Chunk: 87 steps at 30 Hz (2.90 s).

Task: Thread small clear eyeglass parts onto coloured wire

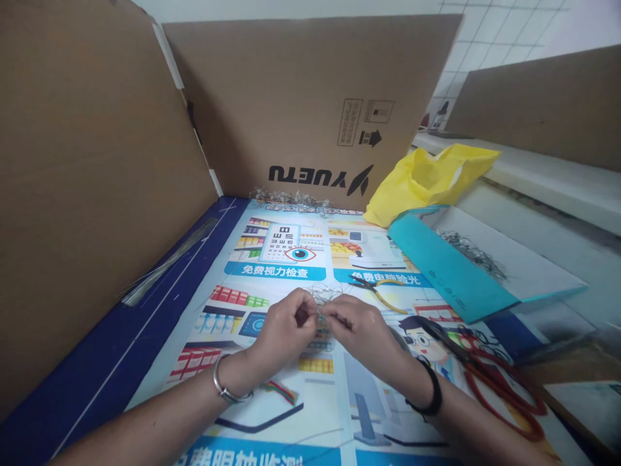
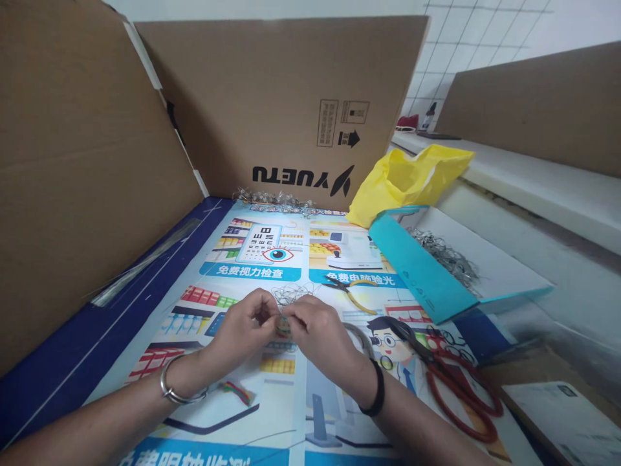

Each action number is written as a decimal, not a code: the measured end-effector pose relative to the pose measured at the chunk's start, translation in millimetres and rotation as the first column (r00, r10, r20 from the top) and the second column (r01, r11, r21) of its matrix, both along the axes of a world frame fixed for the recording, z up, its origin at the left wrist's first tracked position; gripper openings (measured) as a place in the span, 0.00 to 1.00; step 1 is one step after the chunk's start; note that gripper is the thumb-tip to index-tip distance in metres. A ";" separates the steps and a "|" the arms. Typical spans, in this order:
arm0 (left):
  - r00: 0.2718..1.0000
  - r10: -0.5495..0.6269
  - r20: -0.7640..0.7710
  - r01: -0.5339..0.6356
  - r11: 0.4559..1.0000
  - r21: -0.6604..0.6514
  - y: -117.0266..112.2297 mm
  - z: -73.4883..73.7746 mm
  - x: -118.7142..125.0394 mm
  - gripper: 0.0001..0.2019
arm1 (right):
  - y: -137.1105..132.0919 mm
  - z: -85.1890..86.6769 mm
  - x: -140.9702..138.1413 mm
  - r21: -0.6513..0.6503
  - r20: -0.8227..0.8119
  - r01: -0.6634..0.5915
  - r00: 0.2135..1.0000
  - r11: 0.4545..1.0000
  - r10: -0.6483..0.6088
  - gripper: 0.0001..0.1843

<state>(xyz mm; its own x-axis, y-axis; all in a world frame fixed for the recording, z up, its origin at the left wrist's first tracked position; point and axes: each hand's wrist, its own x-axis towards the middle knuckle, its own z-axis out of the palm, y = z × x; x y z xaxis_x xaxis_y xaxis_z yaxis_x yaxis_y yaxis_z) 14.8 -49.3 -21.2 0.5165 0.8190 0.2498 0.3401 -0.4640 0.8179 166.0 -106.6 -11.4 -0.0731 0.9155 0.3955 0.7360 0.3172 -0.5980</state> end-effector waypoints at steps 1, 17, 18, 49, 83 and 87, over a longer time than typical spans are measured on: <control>1.000 0.002 -0.005 -0.002 0.999 0.034 -0.9 -0.2 -0.3 0.06 | -0.4 1.2 -0.6 -0.022 0.035 0.001 0.999 1.000 0.000 0.12; 0.981 -0.178 -0.077 0.186 0.759 0.624 -0.9 -12.2 -5.4 0.06 | 0.2 2.5 -2.5 -0.053 0.018 0.067 0.998 0.996 -0.066 0.13; 0.984 -0.166 -0.067 0.173 0.785 0.595 -0.5 -11.2 -5.4 0.06 | -0.1 2.9 -2.3 -0.053 -0.006 0.085 0.996 0.995 -0.086 0.13; 0.982 -0.167 0.084 0.150 0.973 0.174 3.1 -6.0 1.1 0.07 | -5.6 0.5 -6.8 -0.136 -0.345 0.129 0.923 0.982 -0.169 0.08; 0.988 -0.143 0.060 0.128 0.970 0.207 11.7 -8.9 0.9 0.08 | -3.8 -10.0 -2.9 0.001 -0.024 0.180 0.983 0.984 -0.180 0.07; 0.983 -0.160 0.087 0.142 0.974 0.177 11.4 -10.5 0.5 0.08 | -4.9 -9.8 -3.6 -0.006 -0.037 0.190 0.981 0.982 -0.190 0.07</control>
<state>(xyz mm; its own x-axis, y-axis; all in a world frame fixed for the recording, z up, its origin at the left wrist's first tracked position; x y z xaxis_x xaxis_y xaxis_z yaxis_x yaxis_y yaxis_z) 15.3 -38.0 -31.7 0.5962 0.6746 0.4352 0.1755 -0.6385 0.7493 162.4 -111.5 -21.1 0.1171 0.9121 0.3928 0.7598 0.1724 -0.6269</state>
